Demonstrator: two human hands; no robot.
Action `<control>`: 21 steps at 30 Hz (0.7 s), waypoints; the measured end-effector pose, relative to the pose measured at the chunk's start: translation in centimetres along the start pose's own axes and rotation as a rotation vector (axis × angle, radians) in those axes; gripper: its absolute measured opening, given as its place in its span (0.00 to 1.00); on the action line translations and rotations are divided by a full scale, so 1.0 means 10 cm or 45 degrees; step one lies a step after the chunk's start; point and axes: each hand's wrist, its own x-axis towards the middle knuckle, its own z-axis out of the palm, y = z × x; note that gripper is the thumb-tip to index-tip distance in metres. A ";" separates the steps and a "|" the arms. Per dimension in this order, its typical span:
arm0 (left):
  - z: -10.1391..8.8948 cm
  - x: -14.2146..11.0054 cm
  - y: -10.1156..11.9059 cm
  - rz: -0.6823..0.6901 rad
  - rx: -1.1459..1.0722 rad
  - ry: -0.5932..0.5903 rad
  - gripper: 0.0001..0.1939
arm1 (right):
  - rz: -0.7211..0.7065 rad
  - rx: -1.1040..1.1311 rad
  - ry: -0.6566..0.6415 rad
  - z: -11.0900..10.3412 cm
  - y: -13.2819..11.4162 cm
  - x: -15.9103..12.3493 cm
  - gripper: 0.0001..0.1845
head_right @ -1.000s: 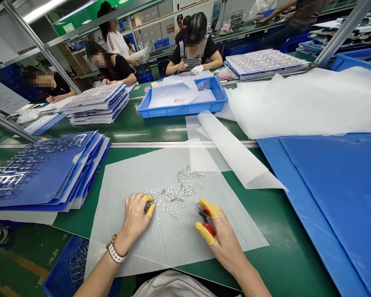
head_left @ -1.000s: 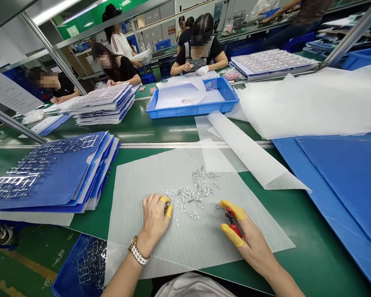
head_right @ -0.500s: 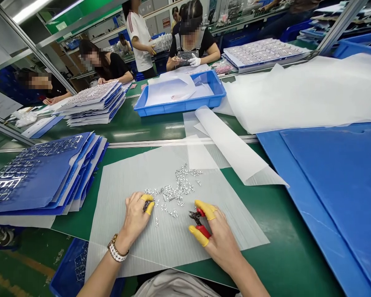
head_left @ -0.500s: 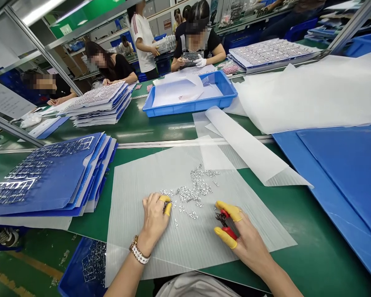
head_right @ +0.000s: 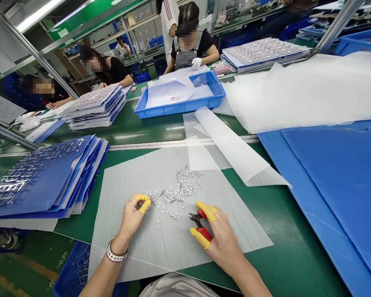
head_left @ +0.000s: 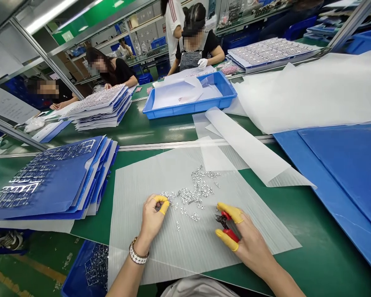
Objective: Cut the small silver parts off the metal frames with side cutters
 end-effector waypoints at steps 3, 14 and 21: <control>0.00 0.00 -0.01 -0.015 -0.037 0.018 0.06 | 0.008 -0.005 0.002 0.00 0.00 0.01 0.27; -0.02 -0.02 0.09 0.010 -0.135 0.024 0.07 | -0.076 -0.078 0.048 0.02 -0.01 0.05 0.24; 0.11 -0.07 0.31 0.144 -0.232 -0.121 0.06 | -0.152 -0.288 -0.159 -0.13 -0.25 0.43 0.16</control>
